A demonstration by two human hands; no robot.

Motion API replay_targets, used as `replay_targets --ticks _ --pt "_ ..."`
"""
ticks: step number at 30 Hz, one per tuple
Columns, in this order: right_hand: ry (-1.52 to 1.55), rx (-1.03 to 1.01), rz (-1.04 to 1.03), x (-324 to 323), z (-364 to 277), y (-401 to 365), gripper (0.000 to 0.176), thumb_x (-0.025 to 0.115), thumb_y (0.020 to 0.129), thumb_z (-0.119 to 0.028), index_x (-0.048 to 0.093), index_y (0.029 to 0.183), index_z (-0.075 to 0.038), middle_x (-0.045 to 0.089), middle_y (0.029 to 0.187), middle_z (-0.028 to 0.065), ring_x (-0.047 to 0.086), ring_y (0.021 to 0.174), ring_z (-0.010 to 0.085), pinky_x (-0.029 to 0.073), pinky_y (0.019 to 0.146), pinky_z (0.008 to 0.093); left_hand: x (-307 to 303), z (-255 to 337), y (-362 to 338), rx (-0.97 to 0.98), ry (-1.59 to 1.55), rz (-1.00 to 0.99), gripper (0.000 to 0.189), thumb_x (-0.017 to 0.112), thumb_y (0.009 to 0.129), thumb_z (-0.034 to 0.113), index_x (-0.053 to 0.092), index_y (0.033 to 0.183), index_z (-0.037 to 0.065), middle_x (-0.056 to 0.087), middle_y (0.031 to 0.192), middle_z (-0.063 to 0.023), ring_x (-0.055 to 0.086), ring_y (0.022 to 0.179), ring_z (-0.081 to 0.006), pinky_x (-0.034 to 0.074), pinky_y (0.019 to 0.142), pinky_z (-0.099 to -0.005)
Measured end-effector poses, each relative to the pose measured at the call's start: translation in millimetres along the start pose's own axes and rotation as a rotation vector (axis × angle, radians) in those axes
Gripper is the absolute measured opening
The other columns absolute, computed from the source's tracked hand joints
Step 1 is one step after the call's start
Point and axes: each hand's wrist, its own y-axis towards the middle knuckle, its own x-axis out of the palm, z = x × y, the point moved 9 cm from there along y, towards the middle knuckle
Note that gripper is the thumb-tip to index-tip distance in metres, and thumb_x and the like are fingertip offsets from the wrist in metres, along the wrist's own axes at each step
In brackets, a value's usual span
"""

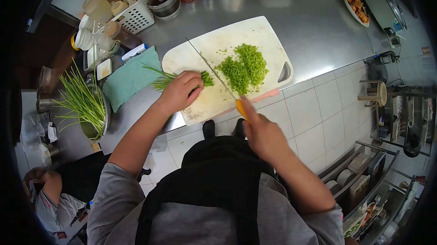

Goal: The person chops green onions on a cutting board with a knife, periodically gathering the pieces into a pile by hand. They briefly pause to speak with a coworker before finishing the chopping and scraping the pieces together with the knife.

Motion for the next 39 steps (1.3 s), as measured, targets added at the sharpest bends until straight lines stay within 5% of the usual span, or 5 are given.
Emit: replay_targets --ticks 11,15,24,32,39 --pt "-0.180 0.060 -0.127 -28 -53 -14 0.070 0.058 0.096 -0.018 0.027 0.158 -0.020 0.063 0.065 0.0163 0.065 0.057 0.0357 0.056 0.058 0.0475 0 -2 -2 -0.036 0.004 0.039 0.019 0.070 0.083 0.005 0.064 0.101 0.004 0.063 0.109 -0.0119 0.061 0.102 -0.0314 0.052 0.088 -0.0402" --pt "-0.161 0.056 0.011 39 -15 -24 0.068 0.058 0.096 -0.018 0.030 0.157 -0.026 0.060 0.060 0.0137 0.065 0.054 0.0348 0.055 0.056 0.0477 -1 -2 -2 0.022 0.003 0.040 0.018 0.069 0.084 0.005 0.064 0.101 0.004 0.063 0.110 -0.0120 0.061 0.102 -0.0314 0.052 0.088 -0.0402" --pt "0.012 0.237 -0.279 -48 -62 -16 0.063 0.051 0.098 -0.009 0.030 0.157 -0.020 0.063 0.072 0.0273 0.063 0.071 0.0468 0.048 0.070 0.0534 1 -3 -4 0.037 -0.006 0.032 0.019 0.068 0.083 0.005 0.064 0.102 0.005 0.063 0.109 -0.0112 0.061 0.102 -0.0317 0.052 0.087 -0.0398" --pt "-0.047 0.078 -0.084 -15 -34 -13 0.065 0.055 0.093 -0.005 0.031 0.152 -0.015 0.065 0.095 0.0252 0.066 0.083 0.0448 0.053 0.070 0.0520 0 -5 -5 0.021 -0.041 0.053 0.019 0.069 0.083 0.005 0.064 0.101 0.006 0.063 0.109 -0.0107 0.061 0.102 -0.0315 0.052 0.087 -0.0402" --pt "-0.098 0.181 -0.120 -15 -39 0 0.048 0.059 0.096 -0.011 0.039 0.140 -0.012 0.067 0.088 0.0221 0.067 0.078 0.0430 0.054 0.067 0.0508 1 -3 -4 0.011 -0.026 0.042 0.018 0.069 0.083 0.004 0.064 0.100 0.006 0.063 0.108 -0.0102 0.062 0.101 -0.0316 0.052 0.086 -0.0399"
